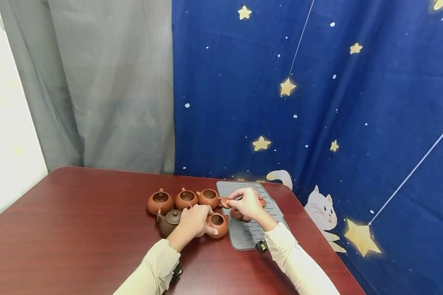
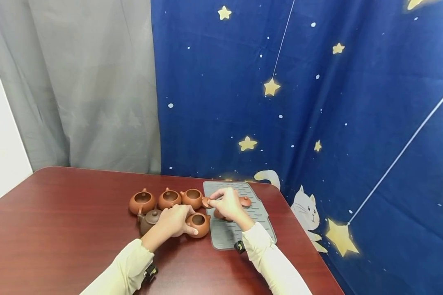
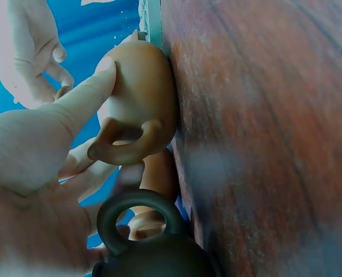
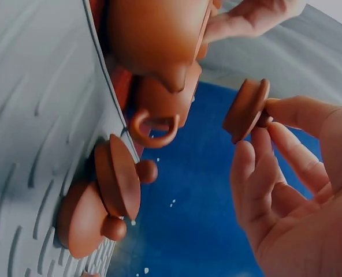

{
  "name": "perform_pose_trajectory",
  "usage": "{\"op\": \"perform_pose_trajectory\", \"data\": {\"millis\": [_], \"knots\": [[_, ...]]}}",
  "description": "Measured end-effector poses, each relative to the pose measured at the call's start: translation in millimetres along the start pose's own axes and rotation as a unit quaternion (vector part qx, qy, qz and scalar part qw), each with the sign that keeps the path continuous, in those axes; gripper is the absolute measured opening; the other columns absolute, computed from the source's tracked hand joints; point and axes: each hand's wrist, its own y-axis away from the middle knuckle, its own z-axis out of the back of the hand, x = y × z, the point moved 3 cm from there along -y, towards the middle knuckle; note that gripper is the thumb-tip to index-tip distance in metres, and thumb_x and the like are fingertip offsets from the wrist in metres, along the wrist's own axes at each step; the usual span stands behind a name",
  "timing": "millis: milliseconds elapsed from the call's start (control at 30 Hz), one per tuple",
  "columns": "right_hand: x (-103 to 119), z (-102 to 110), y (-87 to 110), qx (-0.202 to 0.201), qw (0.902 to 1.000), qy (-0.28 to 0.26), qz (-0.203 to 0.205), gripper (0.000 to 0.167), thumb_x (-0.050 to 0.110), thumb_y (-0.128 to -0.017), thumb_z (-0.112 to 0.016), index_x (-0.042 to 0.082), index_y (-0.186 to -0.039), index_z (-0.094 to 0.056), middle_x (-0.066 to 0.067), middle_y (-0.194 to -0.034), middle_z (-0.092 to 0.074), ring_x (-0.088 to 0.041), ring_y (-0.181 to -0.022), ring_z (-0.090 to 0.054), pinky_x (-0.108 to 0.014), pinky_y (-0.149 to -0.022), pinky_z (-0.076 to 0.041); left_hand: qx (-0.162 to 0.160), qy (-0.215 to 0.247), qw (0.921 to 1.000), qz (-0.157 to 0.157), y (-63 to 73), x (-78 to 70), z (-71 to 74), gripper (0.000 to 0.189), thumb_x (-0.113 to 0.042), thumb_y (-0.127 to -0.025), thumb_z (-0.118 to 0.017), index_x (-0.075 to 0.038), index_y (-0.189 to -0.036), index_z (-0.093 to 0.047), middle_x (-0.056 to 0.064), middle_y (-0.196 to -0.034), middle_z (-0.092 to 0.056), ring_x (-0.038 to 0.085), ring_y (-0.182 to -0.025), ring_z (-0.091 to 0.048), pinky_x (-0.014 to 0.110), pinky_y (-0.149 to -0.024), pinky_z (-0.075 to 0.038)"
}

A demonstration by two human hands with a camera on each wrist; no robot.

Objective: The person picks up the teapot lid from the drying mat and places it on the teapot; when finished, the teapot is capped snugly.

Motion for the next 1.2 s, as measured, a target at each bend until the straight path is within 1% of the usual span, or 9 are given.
{"op": "perform_pose_trajectory", "data": {"millis": [167,267,400,567,667,800,933,1033,1200], "knots": [[4,-3,6.4,0.012,0.9998,-0.016,0.001,0.004,0.011,-0.078,-0.082,0.011,-0.080,-0.078,-0.001,-0.079,-0.073,-0.009,-0.063,-0.066,-0.026,-0.055,-0.052,0.002,0.001,1.0000,-0.004,-1.2,-0.3,1.1,0.052,-0.049,-0.063,-0.090,-0.020,-0.102,-0.071,-0.002,-0.093,-0.070,0.024,-0.092,-0.065,0.053,-0.080,-0.044],[9,-6,10.9,0.021,0.9995,-0.018,0.014,0.004,0.008,-0.078,-0.082,0.009,-0.080,-0.078,-0.001,-0.081,-0.073,-0.006,-0.062,-0.064,-0.025,-0.056,-0.051,0.004,0.006,1.0000,-0.003,-1.0,-1.0,1.5,0.053,-0.049,-0.063,-0.090,-0.020,-0.103,-0.071,-0.002,-0.094,-0.071,0.024,-0.092,-0.065,0.053,-0.080,-0.044],[14,-11,16.2,0.039,0.9984,-0.037,0.020,0.004,0.007,-0.078,-0.081,0.008,-0.080,-0.078,-0.004,-0.082,-0.073,-0.006,-0.060,-0.062,-0.024,-0.054,-0.050,0.005,0.007,1.0000,-0.001,0.0,-1.7,2.3,0.053,-0.048,-0.063,-0.090,-0.020,-0.104,-0.071,-0.002,-0.096,-0.071,0.024,-0.093,-0.065,0.054,-0.081,-0.044],[17,-16,20.5,0.055,0.9972,-0.046,0.022,0.003,0.007,-0.078,-0.081,0.006,-0.080,-0.078,-0.004,-0.083,-0.074,-0.007,-0.062,-0.065,-0.025,-0.056,-0.052,0.013,0.003,0.9999,0.006,0.9,-1.1,1.9,0.051,-0.049,-0.063,-0.090,-0.020,-0.101,-0.071,-0.003,-0.089,-0.069,0.023,-0.089,-0.065,0.053,-0.081,-0.044],[18,-19,22.1,0.063,0.9966,-0.049,0.020,0.004,0.006,-0.077,-0.080,0.005,-0.080,-0.078,-0.004,-0.081,-0.073,-0.008,-0.062,-0.067,-0.026,-0.058,-0.053,0.013,0.000,0.9999,0.008,0.6,-0.7,1.8,0.050,-0.050,-0.063,-0.090,-0.020,-0.098,-0.070,-0.004,-0.084,-0.067,0.023,-0.086,-0.064,0.052,-0.079,-0.044],[19,-21,23.1,0.063,0.9971,-0.037,0.021,0.004,0.006,-0.076,-0.080,0.007,-0.080,-0.078,-0.002,-0.080,-0.073,-0.007,-0.063,-0.066,-0.026,-0.059,-0.053,0.006,-0.004,1.0000,0.006,-0.2,-0.3,3.0,0.050,-0.051,-0.063,-0.089,-0.019,-0.097,-0.070,-0.003,-0.085,-0.067,0.024,-0.086,-0.064,0.052,-0.078,-0.045],[18,-22,24.2,0.064,0.9972,-0.034,0.021,0.004,0.007,-0.076,-0.080,0.008,-0.079,-0.078,-0.002,-0.080,-0.073,-0.007,-0.062,-0.066,-0.026,-0.059,-0.053,0.010,-0.004,0.9999,0.006,0.5,0.1,2.0,0.047,-0.050,-0.064,-0.089,-0.020,-0.092,-0.068,-0.004,-0.081,-0.066,0.023,-0.084,-0.064,0.052,-0.077,-0.045],[18,-22,24.8,0.066,0.9970,-0.034,0.021,0.004,0.007,-0.077,-0.081,0.008,-0.079,-0.078,-0.002,-0.080,-0.073,-0.007,-0.062,-0.066,-0.026,-0.059,-0.053,0.010,-0.004,0.9999,0.010,1.2,0.5,1.3,0.046,-0.050,-0.063,-0.090,-0.020,-0.091,-0.067,-0.004,-0.082,-0.066,0.022,-0.084,-0.064,0.052,-0.078,-0.044],[18,-22,25.9,0.067,0.9970,-0.029,0.027,0.004,0.007,-0.077,-0.081,0.008,-0.079,-0.078,-0.001,-0.079,-0.073,-0.008,-0.063,-0.065,-0.026,-0.057,-0.052,0.006,-0.007,0.9999,0.006,1.4,-0.3,2.0,0.047,-0.051,-0.063,-0.089,-0.021,-0.091,-0.067,-0.003,-0.083,-0.066,0.023,-0.086,-0.064,0.052,-0.078,-0.045]]}}
